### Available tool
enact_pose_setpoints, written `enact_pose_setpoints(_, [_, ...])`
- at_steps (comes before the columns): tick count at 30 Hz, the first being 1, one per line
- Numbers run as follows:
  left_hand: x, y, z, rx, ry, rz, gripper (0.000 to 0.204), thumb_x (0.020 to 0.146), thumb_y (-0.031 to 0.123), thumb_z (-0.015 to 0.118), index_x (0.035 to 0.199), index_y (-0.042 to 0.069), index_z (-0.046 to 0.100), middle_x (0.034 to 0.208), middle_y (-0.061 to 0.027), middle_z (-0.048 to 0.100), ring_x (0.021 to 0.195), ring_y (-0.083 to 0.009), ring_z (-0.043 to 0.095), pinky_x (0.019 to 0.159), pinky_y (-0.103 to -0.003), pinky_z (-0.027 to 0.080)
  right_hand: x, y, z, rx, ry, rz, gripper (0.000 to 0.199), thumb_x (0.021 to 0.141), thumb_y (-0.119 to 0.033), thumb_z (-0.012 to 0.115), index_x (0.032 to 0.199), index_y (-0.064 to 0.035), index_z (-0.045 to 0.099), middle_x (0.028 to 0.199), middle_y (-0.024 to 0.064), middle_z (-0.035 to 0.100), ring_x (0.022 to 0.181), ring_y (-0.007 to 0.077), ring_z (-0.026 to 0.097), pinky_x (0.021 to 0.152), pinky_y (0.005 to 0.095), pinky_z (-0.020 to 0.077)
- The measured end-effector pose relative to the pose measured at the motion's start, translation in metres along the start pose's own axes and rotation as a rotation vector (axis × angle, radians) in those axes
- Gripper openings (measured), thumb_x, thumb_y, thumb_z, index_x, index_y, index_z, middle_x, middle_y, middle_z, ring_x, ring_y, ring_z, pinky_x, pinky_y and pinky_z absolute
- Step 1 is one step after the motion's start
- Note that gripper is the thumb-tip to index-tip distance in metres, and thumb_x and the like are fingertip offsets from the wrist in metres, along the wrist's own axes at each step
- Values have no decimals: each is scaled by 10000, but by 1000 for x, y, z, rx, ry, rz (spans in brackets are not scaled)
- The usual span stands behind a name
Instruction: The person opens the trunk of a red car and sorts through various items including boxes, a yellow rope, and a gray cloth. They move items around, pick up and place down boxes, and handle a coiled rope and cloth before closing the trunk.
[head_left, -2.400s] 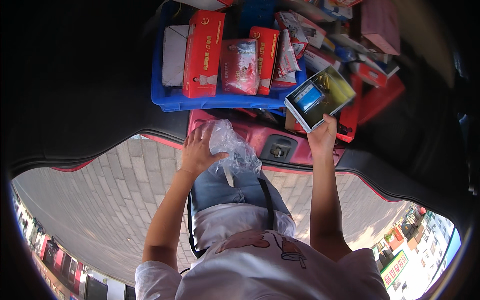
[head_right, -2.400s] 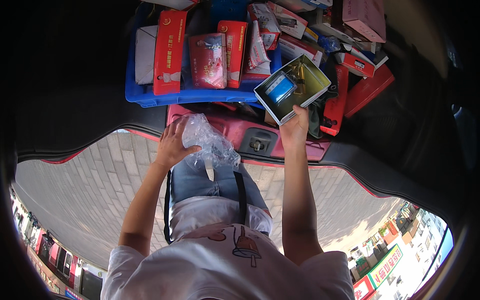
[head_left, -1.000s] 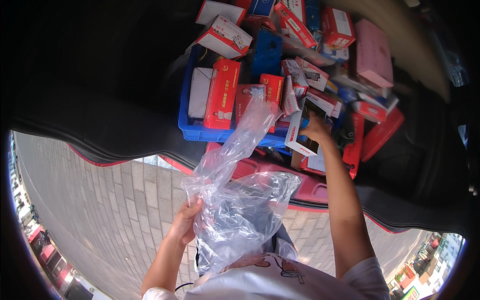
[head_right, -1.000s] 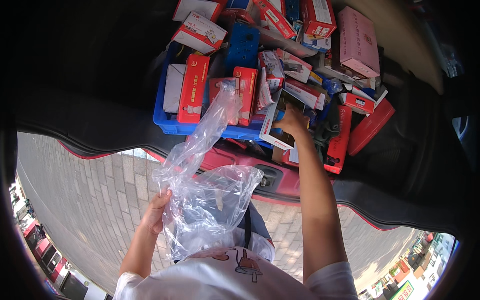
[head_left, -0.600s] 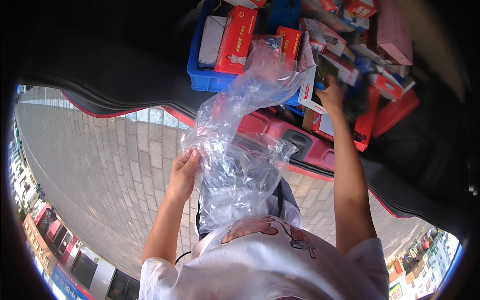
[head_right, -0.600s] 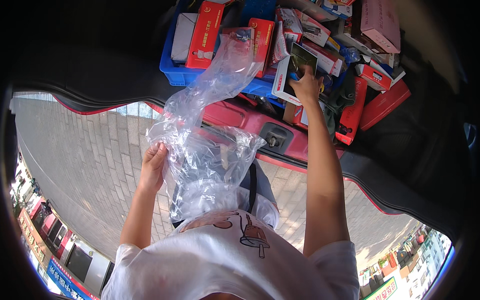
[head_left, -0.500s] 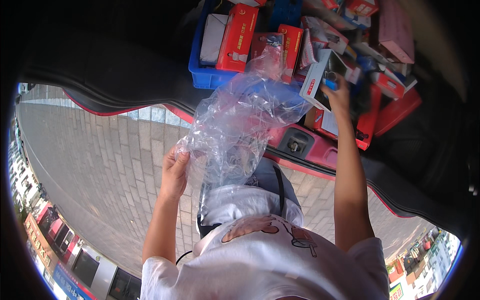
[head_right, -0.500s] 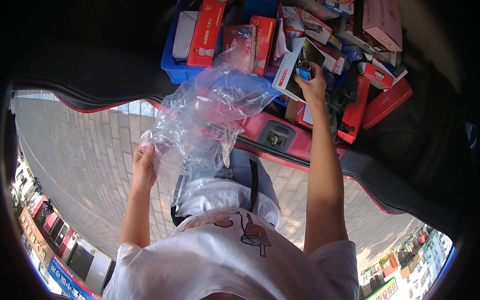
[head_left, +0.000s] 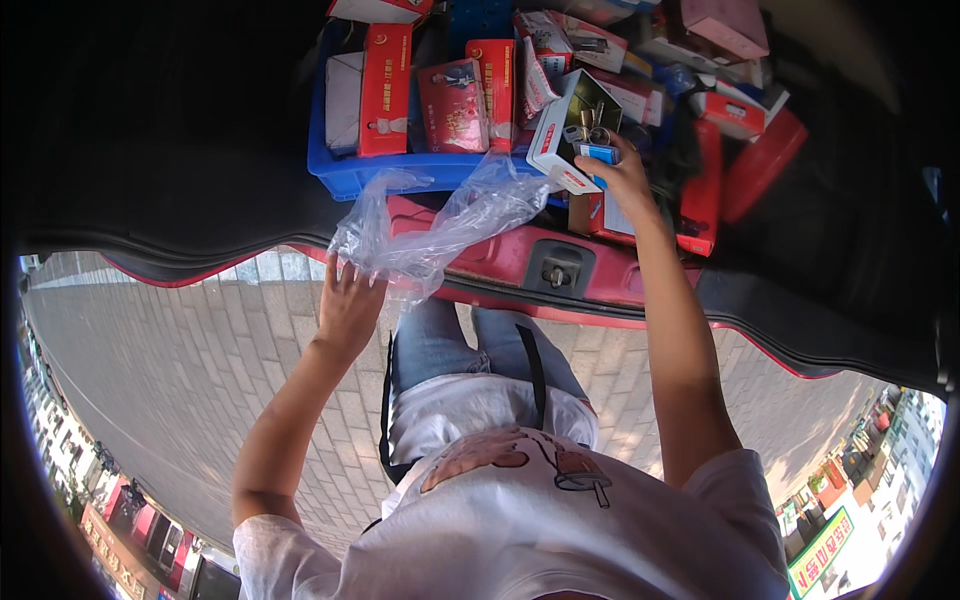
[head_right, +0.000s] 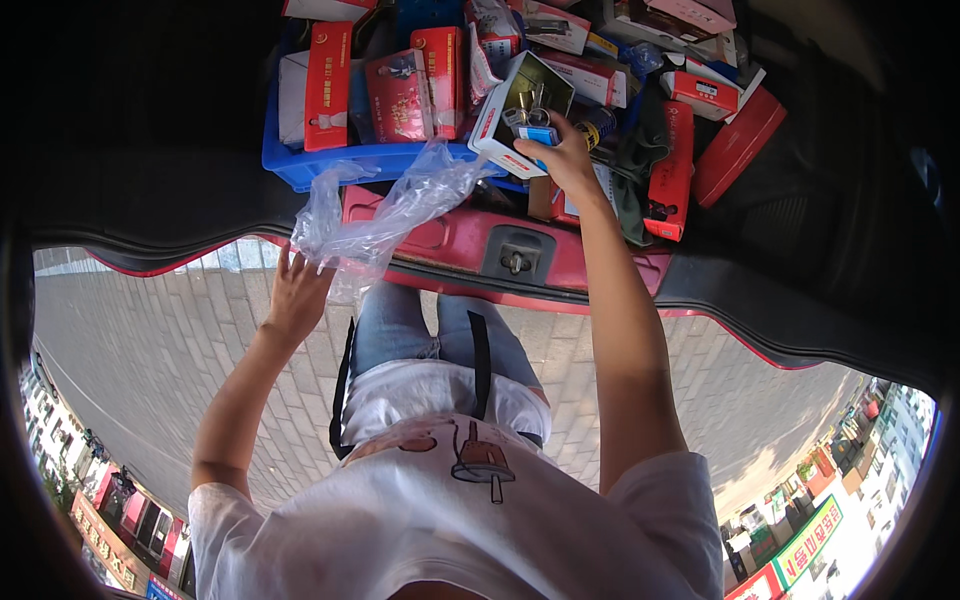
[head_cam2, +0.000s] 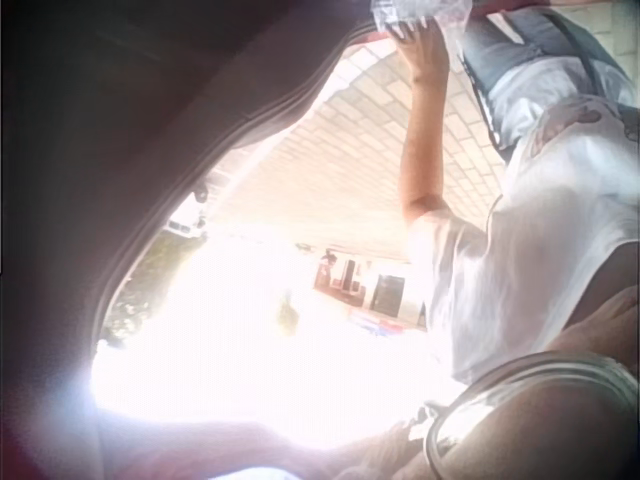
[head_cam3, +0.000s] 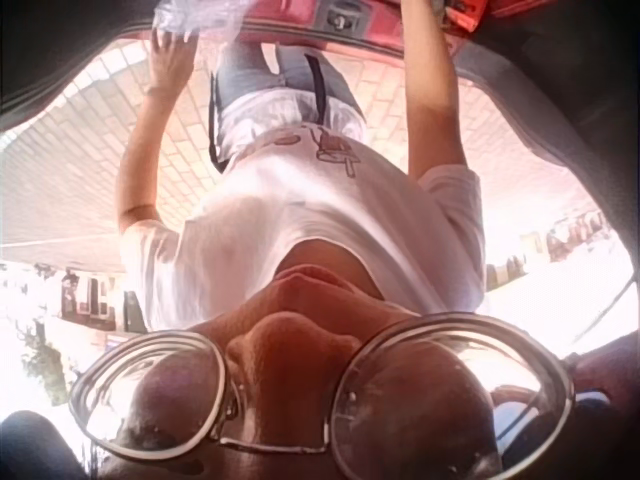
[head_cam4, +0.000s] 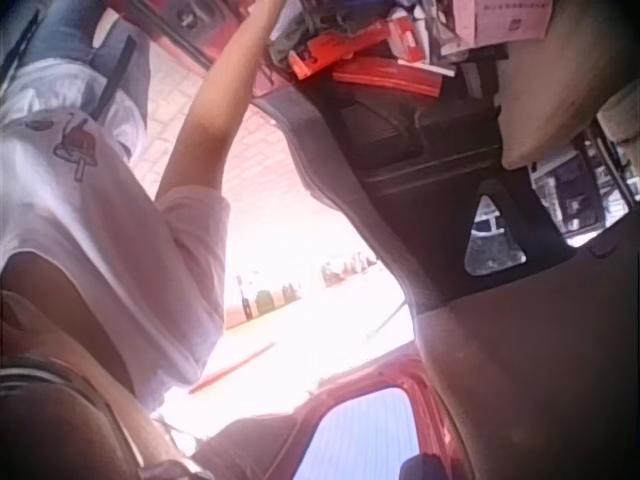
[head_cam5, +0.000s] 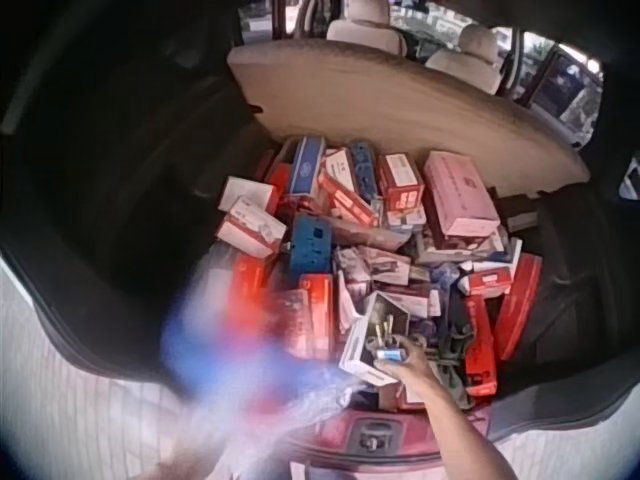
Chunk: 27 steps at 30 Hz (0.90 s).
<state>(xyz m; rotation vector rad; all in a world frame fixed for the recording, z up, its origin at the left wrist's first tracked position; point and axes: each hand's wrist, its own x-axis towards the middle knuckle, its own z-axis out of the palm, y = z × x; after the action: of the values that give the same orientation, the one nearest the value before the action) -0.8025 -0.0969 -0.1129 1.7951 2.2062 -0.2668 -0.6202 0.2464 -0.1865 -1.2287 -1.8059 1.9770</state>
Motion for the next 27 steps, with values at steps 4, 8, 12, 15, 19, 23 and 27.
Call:
enact_pose_setpoints(4, [82,55,-9,-576,-66,-298,300,765,224,600,976,17,556,864,-119,590,923,-330,566,765,-410,484,-4,5,6,-118,104,-81,556,666,-149,746,1145,7,513,947,65,621,837,133,579,760,257,448])
enact_pose_setpoints(8, [130,105,44,-790,245,-502,468,761,380,633,1015,-3,544,930,-166,578,959,-374,545,748,-443,477,-22,-11,40,-417,175,-43,572,680,-125,708,1176,25,466,978,158,630,893,208,621,768,298,470])
enact_pose_setpoints(12, [153,117,66,-721,232,-550,526,755,424,644,1038,-6,538,989,-183,573,989,-376,538,750,-446,472,-44,0,57,-413,168,-97,552,699,-153,700,1172,-32,443,922,210,613,853,356,607,760,384,477])
enact_pose_setpoints(15, [162,99,40,-820,19,-579,457,776,357,646,1031,-7,539,1009,-178,576,984,-349,548,737,-410,482,-55,27,58,-487,210,-253,589,664,-130,726,1171,-31,444,1008,220,571,904,375,568,781,402,463])
enact_pose_setpoints(19, [169,90,19,-1221,181,-585,392,841,237,611,1137,7,494,1031,-161,577,954,-242,565,737,-337,481,-56,39,55,-428,249,-312,604,636,-93,741,1165,-19,460,985,201,582,866,348,583,764,362,474])
enact_pose_setpoints(23, [203,99,39,-1462,332,-346,514,862,237,600,1278,22,390,1093,-159,563,988,-208,541,810,-307,447,-50,22,49,-35,246,-161,505,690,-96,729,1124,-3,489,922,116,618,823,202,625,715,294,488])
enact_pose_setpoints(27, [223,96,47,-1517,230,-332,524,880,291,578,1279,-3,406,1123,-121,561,1016,-180,508,876,-276,395,-44,14,22,659,234,1,416,763,-49,657,1131,12,472,958,119,619,891,200,628,807,327,487])
